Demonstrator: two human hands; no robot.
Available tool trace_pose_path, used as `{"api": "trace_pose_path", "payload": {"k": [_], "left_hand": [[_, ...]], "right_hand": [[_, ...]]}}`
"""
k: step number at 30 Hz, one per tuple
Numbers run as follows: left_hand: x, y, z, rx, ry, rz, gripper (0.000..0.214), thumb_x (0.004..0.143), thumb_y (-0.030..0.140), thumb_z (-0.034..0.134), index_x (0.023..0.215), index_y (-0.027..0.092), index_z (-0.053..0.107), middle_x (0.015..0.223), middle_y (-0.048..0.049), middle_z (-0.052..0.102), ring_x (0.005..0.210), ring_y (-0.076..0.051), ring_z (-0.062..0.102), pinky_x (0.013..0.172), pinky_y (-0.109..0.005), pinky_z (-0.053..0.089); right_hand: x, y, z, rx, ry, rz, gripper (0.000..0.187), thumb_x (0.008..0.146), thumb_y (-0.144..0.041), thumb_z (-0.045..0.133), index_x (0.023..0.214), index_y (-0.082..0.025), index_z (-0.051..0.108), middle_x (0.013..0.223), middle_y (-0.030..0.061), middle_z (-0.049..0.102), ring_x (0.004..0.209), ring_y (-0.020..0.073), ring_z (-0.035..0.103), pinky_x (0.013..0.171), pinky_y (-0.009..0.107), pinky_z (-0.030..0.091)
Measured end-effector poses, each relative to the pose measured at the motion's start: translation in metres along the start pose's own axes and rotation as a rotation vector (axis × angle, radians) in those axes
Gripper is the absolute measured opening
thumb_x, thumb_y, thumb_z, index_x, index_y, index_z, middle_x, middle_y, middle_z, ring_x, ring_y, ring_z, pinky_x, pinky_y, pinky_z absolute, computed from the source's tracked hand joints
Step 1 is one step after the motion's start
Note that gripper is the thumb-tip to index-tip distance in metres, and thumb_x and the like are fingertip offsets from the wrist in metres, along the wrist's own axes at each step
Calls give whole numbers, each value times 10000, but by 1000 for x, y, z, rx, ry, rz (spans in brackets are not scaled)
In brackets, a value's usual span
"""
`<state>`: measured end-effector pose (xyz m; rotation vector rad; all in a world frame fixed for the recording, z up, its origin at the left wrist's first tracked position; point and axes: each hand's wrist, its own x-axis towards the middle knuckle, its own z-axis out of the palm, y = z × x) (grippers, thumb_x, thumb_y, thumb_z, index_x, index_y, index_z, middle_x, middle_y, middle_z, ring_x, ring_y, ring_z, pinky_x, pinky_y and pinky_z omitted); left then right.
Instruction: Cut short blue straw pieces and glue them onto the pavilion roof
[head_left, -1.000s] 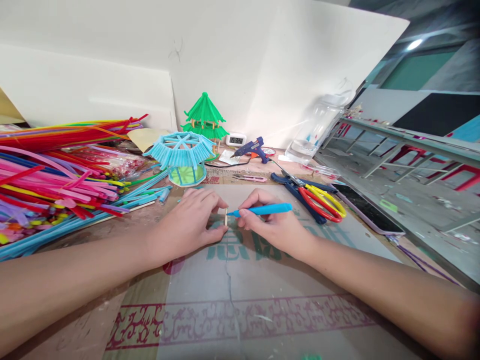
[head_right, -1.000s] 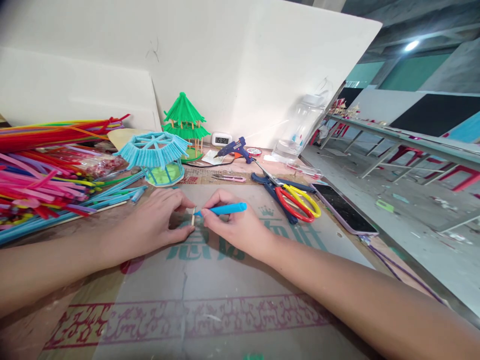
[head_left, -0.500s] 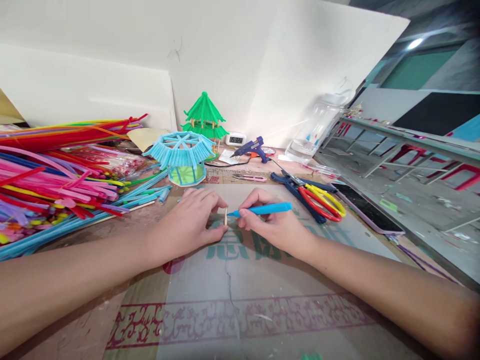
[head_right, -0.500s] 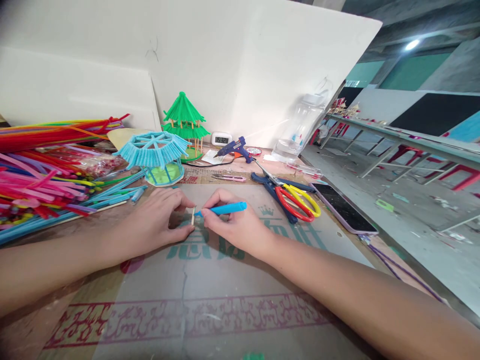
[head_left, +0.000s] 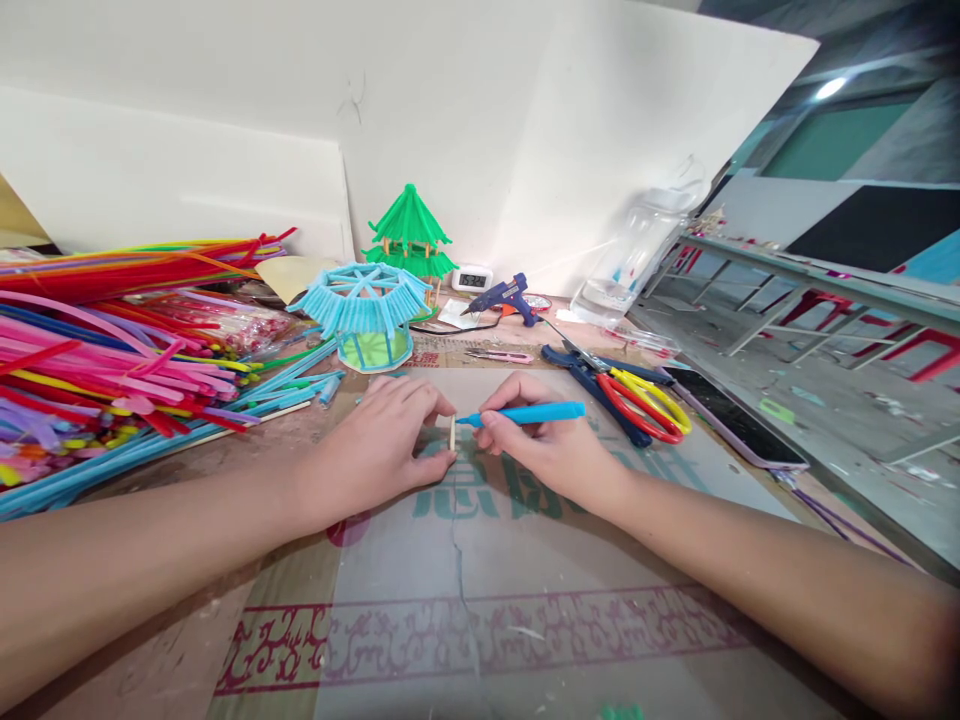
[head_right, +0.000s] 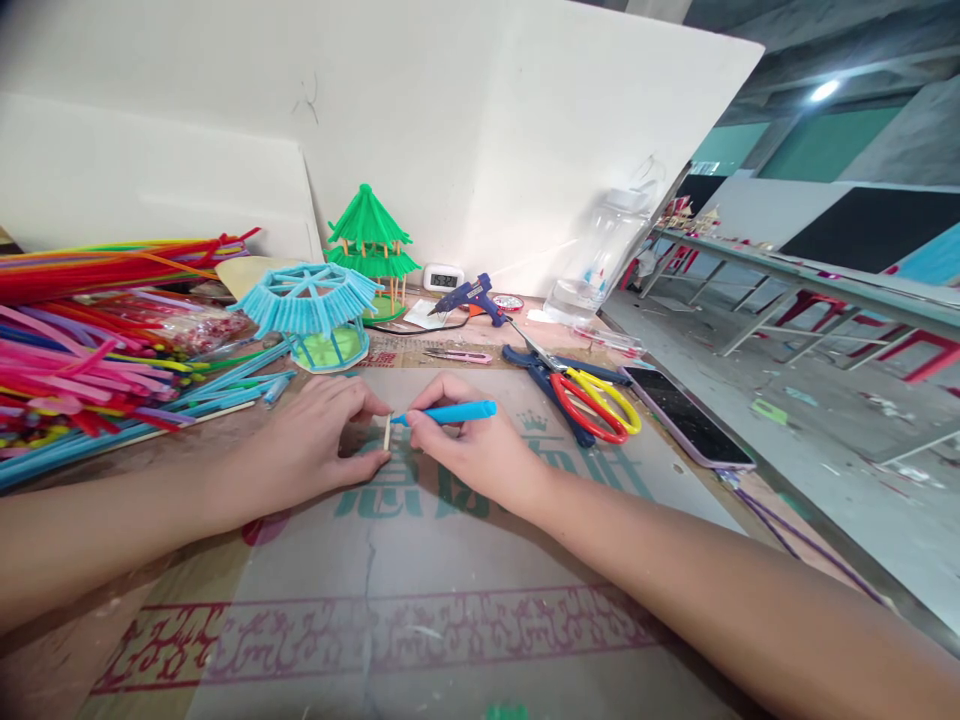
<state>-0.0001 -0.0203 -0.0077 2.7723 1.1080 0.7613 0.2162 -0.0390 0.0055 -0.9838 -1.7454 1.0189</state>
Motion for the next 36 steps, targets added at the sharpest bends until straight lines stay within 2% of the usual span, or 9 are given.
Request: {"api": "trace_pose_path", "payload": {"k": [11, 18, 27, 33, 36], "left_hand": [[-1, 0, 1, 5, 6, 3, 251, 850, 326, 676, 1015, 181, 555, 958, -48, 622, 988, -254, 584, 901, -407, 455], [0, 0, 0, -2, -4, 7, 233, 856, 310, 675, 1007, 179, 557, 950, -42, 613, 981, -247, 579, 898, -397, 451], [-1, 0, 0, -21, -7, -18, 249, 846, 328, 675, 1013, 185, 557, 994, -53, 631, 1015, -260, 585, 916, -414, 457], [0, 0, 0, -12, -8, -13, 231, 851, 330, 673, 997, 192, 559, 975, -45, 632, 993, -254, 591, 905, -413, 459], [0, 0, 0, -13, 3, -15, 250, 848, 345, 678, 1010, 193, 562, 967, -47, 639, 996, -259, 594, 903, -414, 459]], "right_hand": [[0, -3, 1, -46, -74, 36, 162, 864, -326, 675, 813, -219, 564, 686, -17, 628, 577, 126, 593, 527, 264, 479], [0, -1, 0, -10, -41, 9, 163, 883, -333, 662, 841, -211, 563, 717, -10, 639, 598, 120, 604, 555, 261, 491], [-1, 0, 1, -55, -88, 47, 189, 840, -308, 716, 798, -223, 552, 665, -26, 628, 576, 129, 600, 517, 258, 473], [-3, -2, -3, -55, -48, -57, 138, 945, -350, 589, 954, -213, 606, 734, 2, 645, 638, 138, 628, 583, 274, 521], [-4, -1, -6, -109, -40, -156, 147, 933, -301, 614, 1054, -220, 610, 862, 32, 669, 750, 149, 651, 660, 285, 540]]}}
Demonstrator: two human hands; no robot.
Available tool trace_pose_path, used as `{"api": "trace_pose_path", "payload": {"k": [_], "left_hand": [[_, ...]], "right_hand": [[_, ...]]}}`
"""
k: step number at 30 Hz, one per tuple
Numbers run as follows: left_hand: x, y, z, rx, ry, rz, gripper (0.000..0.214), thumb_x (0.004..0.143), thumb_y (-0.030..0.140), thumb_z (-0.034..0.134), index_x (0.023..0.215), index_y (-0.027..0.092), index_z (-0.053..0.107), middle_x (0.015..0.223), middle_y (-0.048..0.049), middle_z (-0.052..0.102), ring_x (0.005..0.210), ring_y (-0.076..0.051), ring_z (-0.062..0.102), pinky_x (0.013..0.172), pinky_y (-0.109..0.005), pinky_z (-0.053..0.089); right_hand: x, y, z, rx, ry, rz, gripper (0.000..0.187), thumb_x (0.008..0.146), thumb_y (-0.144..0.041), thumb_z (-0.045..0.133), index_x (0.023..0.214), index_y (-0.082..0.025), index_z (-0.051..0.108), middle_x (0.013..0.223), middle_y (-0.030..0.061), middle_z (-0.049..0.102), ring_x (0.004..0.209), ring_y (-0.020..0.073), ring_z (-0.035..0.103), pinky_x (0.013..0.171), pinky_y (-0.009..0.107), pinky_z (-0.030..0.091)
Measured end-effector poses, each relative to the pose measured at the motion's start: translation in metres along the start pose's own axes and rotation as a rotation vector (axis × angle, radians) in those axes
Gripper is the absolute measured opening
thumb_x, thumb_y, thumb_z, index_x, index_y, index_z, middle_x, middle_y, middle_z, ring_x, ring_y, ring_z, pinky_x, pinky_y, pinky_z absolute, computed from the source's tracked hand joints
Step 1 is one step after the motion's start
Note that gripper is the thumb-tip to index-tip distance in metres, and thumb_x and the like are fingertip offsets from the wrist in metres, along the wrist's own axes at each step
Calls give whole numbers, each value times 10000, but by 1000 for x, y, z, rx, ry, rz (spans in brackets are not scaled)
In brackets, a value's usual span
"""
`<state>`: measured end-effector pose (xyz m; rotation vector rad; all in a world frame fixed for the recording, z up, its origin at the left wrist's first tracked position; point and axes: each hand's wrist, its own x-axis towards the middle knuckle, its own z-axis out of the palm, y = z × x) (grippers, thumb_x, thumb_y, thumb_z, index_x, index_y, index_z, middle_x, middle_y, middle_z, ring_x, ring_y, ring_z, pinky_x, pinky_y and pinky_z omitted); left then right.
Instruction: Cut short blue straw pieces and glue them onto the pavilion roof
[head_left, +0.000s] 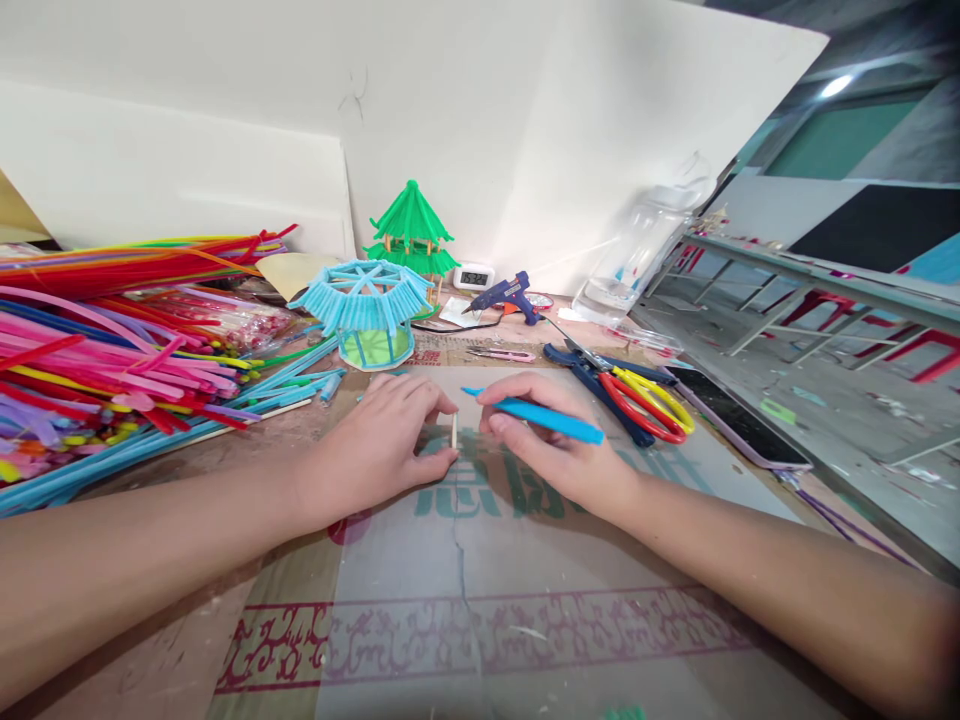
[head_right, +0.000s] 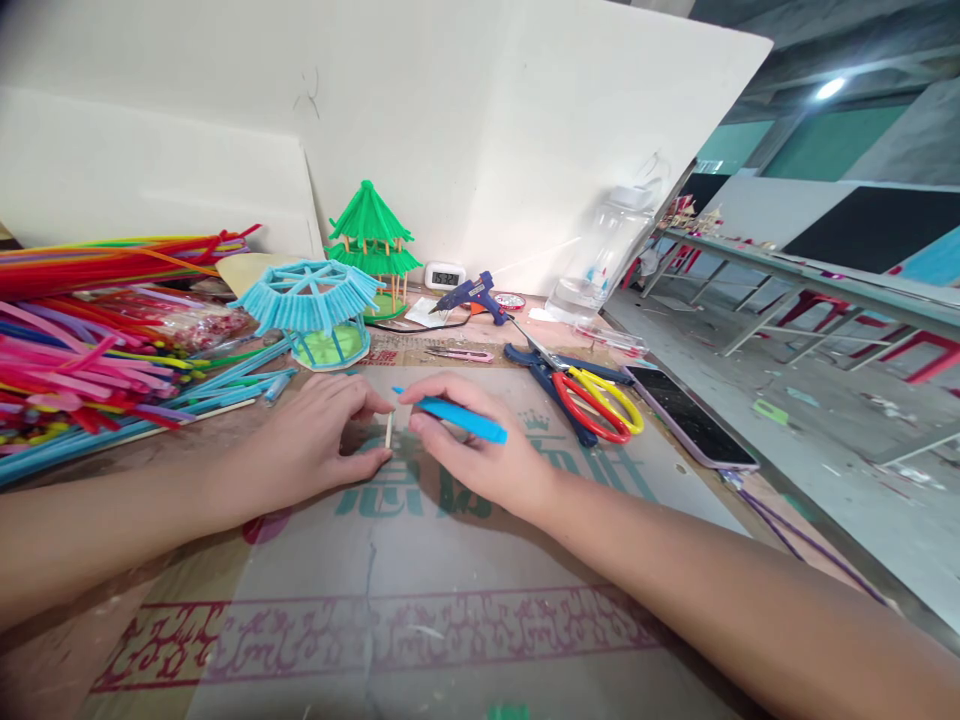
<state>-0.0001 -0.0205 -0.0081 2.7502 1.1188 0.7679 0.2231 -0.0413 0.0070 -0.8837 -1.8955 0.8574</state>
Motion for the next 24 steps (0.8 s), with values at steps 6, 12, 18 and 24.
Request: {"api": "trace_pose_path", "payload": {"k": [6, 12, 18, 24], "left_hand": [[0, 0, 1, 21, 5, 4, 234, 851, 330, 675, 994, 182, 563, 931, -45, 628, 979, -255, 596, 898, -405, 456], [0, -1, 1, 3, -3, -8, 237, 841, 330, 667, 1011, 188, 580, 952, -45, 630, 972, -251, 591, 893, -394, 455], [0, 0, 1, 22, 7, -8, 257, 840, 340, 683, 1010, 179, 576, 932, -44, 624, 964, -251, 589, 889, -392, 452], [0, 0, 0, 14, -11, 2, 243, 855, 341, 669, 1005, 182, 563, 949, -43, 620, 968, -253, 587, 890, -399, 449]], "right_hand": [[-1, 6, 1, 200, -21, 67, 218, 934, -282, 648, 966, -244, 436, 788, -3, 704, 663, 117, 665, 604, 241, 536], [0, 1, 5, 220, 1, 212, 392, 832, -433, 755, 860, -248, 411, 658, -27, 704, 546, 135, 665, 536, 261, 536], [2, 1, 5, 183, 31, 194, 398, 778, -456, 798, 809, -245, 462, 572, -55, 622, 498, 129, 598, 460, 242, 466], [4, -4, 0, 2, 20, -4, 146, 883, -344, 699, 858, -208, 652, 766, 3, 657, 656, 129, 611, 600, 266, 496]]}}
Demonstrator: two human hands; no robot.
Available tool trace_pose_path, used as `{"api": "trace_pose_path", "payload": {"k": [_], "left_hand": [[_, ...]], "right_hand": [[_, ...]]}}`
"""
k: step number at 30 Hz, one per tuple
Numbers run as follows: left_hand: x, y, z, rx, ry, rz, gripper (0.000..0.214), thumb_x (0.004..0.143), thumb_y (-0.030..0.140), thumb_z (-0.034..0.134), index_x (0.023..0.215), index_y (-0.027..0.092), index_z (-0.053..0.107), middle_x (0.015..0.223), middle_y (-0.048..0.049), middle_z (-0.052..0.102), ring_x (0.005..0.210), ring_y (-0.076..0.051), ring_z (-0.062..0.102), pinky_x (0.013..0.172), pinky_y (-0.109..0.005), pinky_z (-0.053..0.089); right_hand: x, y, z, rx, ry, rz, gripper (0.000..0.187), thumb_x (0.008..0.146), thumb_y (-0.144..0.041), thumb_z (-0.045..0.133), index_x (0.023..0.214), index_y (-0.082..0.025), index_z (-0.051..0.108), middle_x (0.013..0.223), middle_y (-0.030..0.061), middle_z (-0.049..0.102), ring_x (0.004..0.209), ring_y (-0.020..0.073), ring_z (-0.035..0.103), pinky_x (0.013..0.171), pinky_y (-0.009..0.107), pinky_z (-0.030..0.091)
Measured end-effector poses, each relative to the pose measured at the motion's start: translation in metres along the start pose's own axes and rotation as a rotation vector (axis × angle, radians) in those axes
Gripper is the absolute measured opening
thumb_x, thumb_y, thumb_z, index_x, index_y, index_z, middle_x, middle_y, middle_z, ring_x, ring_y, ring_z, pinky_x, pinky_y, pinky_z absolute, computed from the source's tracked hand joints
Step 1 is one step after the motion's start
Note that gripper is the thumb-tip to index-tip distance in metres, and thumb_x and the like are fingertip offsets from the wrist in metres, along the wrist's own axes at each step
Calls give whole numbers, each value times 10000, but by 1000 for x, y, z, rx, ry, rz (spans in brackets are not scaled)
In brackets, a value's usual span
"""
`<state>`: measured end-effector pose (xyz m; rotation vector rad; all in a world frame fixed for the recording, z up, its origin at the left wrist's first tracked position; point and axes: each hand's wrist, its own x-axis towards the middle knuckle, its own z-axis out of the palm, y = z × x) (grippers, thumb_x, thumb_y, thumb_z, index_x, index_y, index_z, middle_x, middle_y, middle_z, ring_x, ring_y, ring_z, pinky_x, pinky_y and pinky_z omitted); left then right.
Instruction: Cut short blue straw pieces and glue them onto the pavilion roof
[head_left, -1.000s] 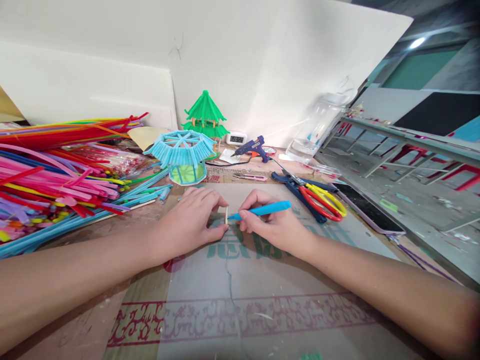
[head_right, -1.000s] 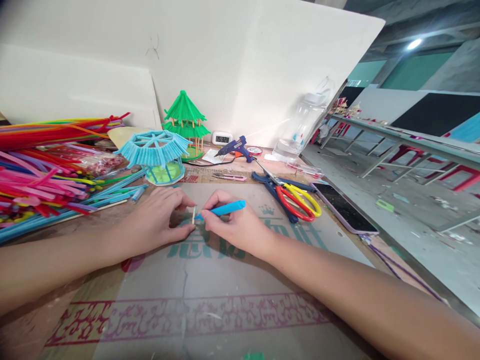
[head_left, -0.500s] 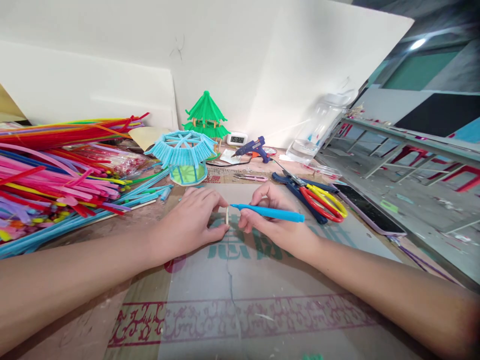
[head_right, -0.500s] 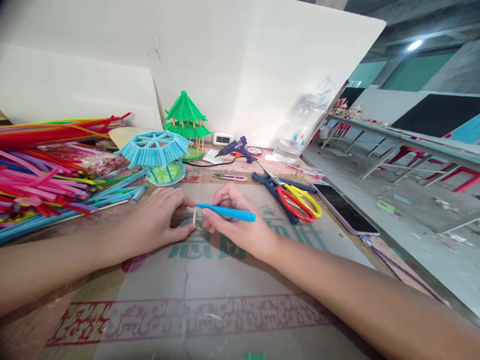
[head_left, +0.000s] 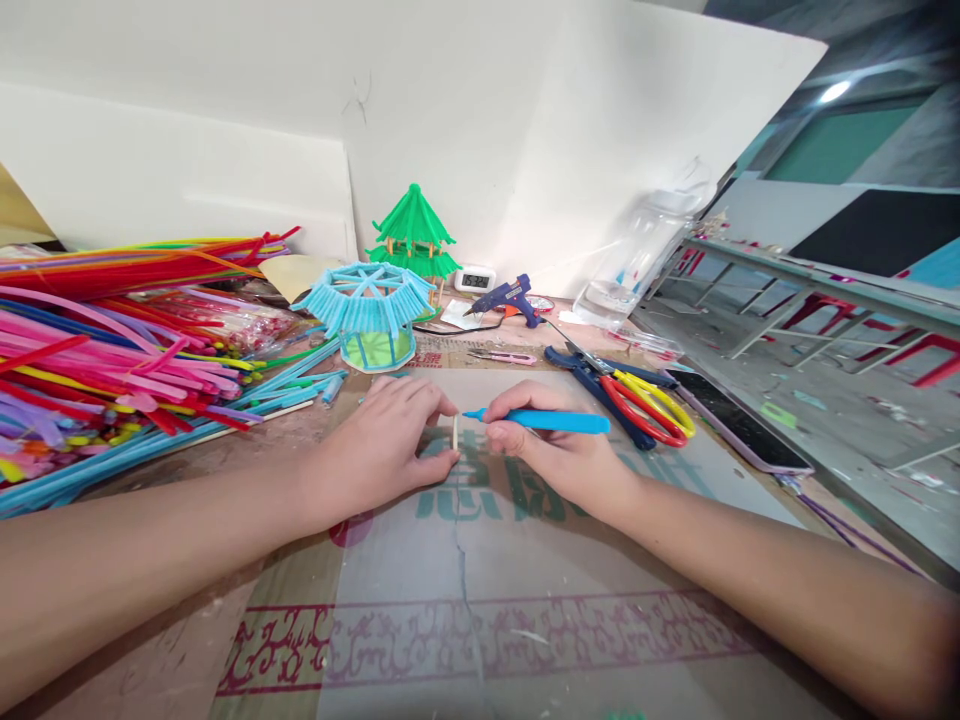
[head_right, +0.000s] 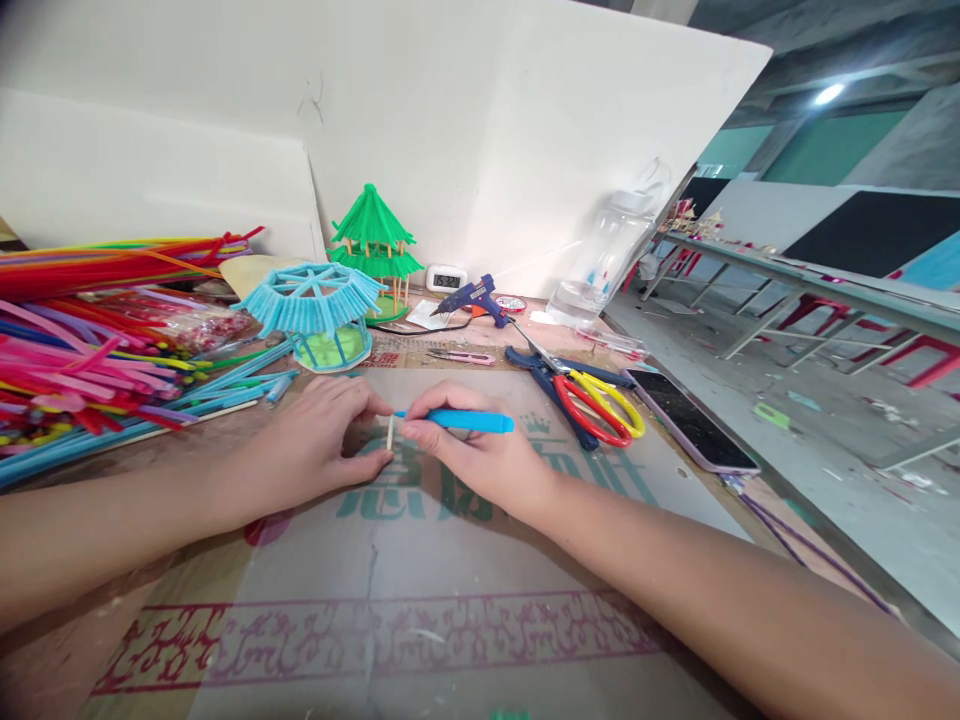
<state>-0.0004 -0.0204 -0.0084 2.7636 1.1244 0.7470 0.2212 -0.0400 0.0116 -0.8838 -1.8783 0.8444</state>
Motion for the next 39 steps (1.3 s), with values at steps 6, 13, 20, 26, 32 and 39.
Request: {"api": "trace_pose_path", "payload": {"k": [6, 13, 20, 26, 32, 39], "left_hand": [[0, 0, 0, 10, 2, 2, 239, 861, 343, 670, 996, 186, 551, 951, -46, 621, 985, -258, 587, 899, -403, 449], [0, 1, 0, 13, 18, 1, 269, 838, 327, 692, 1017, 172, 566, 946, -47, 626, 979, -255, 591, 900, -394, 451], [-1, 0, 1, 27, 24, 7, 264, 842, 329, 693, 1015, 178, 562, 937, -39, 616, 975, -245, 584, 899, -378, 447], [-1, 0, 1, 16, 19, 0, 266, 838, 327, 695, 1013, 175, 566, 946, -40, 616, 977, -248, 582, 891, -377, 444], [0, 1, 1, 4, 30, -4, 268, 834, 314, 703, 1018, 174, 567, 948, -41, 615, 976, -251, 581, 894, -383, 436], [0, 5, -1, -28, 10, -44, 247, 813, 277, 710, 996, 187, 570, 950, -30, 611, 949, -249, 577, 847, -381, 443]], "right_hand": [[-2, 1, 0, -45, -22, 28, 106, 932, -298, 604, 958, -205, 650, 811, 21, 678, 727, 150, 638, 657, 280, 509], [-3, 6, 4, 13, -26, 156, 154, 845, -275, 664, 804, -203, 534, 701, -21, 579, 578, 108, 525, 533, 235, 400], [-1, 4, 5, 17, -19, 175, 164, 837, -289, 661, 803, -193, 532, 688, -24, 572, 564, 102, 492, 523, 229, 374], [0, 4, 5, 22, -31, 190, 171, 835, -294, 657, 795, -193, 525, 682, -23, 573, 559, 100, 487, 521, 229, 374], [0, 1, 5, 30, -100, 225, 183, 821, -285, 651, 755, -201, 503, 633, -37, 542, 526, 89, 442, 484, 222, 331], [0, 3, 7, 17, -64, 207, 167, 847, -312, 616, 786, -201, 507, 653, -23, 557, 556, 107, 464, 516, 242, 362]]}}
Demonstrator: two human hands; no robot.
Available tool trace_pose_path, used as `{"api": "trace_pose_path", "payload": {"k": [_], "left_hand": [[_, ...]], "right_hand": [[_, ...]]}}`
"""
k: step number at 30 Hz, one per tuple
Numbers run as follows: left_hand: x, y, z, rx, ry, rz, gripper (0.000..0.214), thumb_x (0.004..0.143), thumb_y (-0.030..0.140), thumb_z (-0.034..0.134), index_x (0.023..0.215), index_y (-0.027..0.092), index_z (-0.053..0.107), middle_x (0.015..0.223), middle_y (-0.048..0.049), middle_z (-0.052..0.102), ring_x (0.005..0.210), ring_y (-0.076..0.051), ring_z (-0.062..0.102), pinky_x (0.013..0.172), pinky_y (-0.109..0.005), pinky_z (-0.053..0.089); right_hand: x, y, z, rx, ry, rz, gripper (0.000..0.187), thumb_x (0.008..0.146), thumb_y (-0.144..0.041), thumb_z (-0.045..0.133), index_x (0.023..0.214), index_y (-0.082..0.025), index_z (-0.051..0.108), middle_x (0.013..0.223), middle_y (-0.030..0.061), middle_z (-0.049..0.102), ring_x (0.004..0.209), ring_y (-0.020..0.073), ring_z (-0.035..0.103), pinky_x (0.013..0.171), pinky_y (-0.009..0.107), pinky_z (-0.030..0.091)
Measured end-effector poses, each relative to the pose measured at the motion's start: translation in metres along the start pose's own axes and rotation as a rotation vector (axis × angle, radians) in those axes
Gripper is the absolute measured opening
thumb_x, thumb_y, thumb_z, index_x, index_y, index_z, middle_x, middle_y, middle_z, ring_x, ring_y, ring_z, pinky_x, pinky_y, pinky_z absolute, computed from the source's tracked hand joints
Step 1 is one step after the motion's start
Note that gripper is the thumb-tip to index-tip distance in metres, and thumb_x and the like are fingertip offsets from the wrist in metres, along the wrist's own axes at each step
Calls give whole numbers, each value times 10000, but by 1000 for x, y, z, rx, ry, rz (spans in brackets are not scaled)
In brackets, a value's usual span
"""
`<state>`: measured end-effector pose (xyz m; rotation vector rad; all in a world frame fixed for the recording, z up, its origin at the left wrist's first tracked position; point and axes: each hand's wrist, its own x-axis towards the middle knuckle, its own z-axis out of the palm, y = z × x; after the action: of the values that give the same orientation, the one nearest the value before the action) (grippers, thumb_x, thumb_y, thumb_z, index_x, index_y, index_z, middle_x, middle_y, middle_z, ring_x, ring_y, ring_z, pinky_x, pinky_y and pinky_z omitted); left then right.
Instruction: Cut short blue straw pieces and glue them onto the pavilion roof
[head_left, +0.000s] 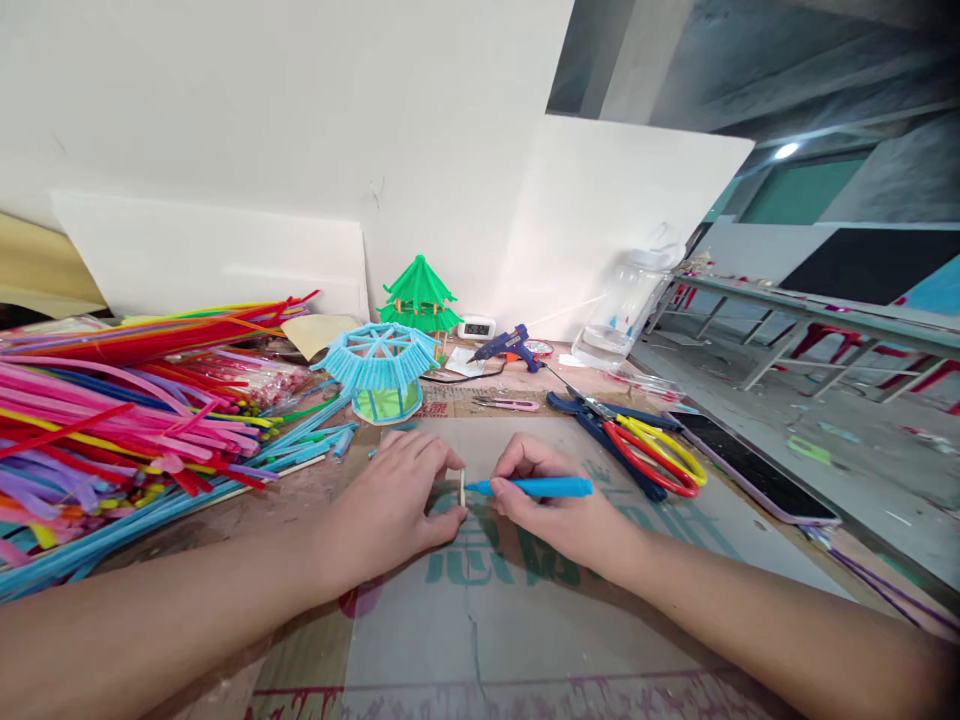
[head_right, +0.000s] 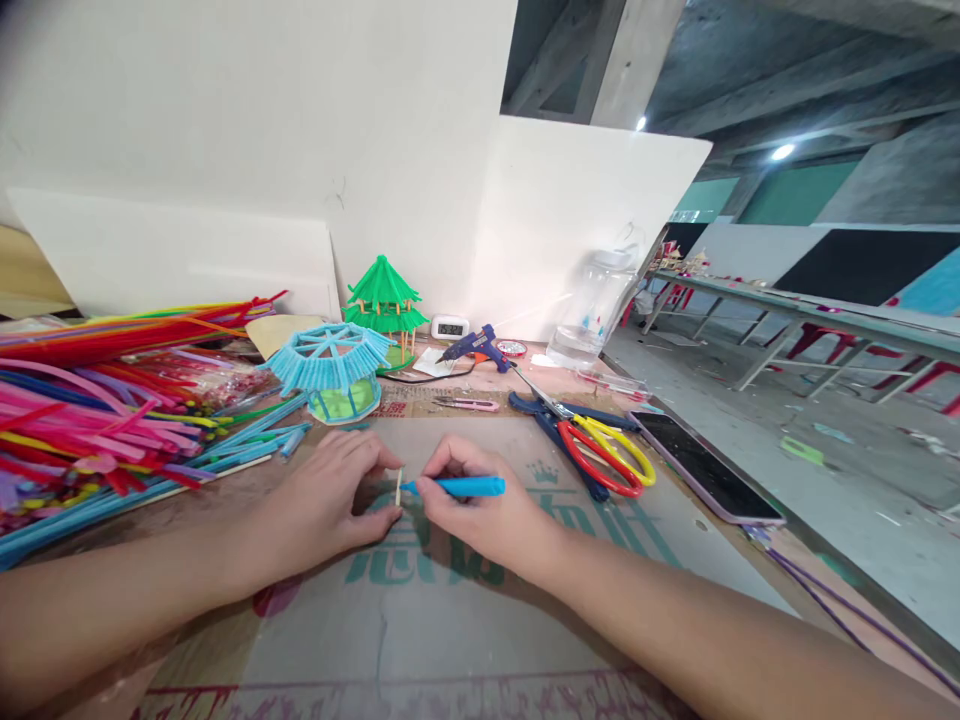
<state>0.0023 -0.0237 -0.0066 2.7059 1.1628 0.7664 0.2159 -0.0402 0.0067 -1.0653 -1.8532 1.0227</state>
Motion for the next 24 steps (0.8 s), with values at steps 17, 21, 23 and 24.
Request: {"api": "trace_pose_path", "payload": {"k": [17, 21, 23, 24], "left_hand": [[-1, -3, 2, -2, -16, -14, 256, 825, 304, 697, 1003, 186, 556, 955, -36, 608, 956, -254, 566, 855, -397, 444], [-1, -2, 0, -5, -17, -14, 252, 830, 319, 697, 996, 188, 559, 937, -32, 607, 948, -249, 570, 852, -391, 447], [-1, -1, -1, -5, -25, -23, 240, 835, 318, 688, 991, 190, 559, 933, -32, 606, 950, -250, 571, 851, -389, 448], [0, -1, -1, -4, -29, -26, 235, 839, 318, 682, 992, 189, 559, 938, -34, 607, 955, -251, 572, 852, -389, 449]], "right_hand": [[1, 1, -1, -34, -39, 25, 173, 836, -302, 618, 761, -214, 489, 642, -13, 584, 534, 109, 466, 496, 243, 360], [1, 2, -2, -60, -31, 8, 162, 837, -288, 622, 759, -215, 501, 634, -13, 589, 535, 114, 479, 491, 243, 365], [1, 3, -2, -46, -15, 7, 167, 845, -306, 625, 777, -215, 504, 658, -5, 608, 568, 126, 520, 518, 249, 398], [1, 3, -2, -37, -12, 7, 174, 847, -315, 629, 781, -217, 502, 661, -5, 611, 578, 129, 531, 527, 252, 408]]}}
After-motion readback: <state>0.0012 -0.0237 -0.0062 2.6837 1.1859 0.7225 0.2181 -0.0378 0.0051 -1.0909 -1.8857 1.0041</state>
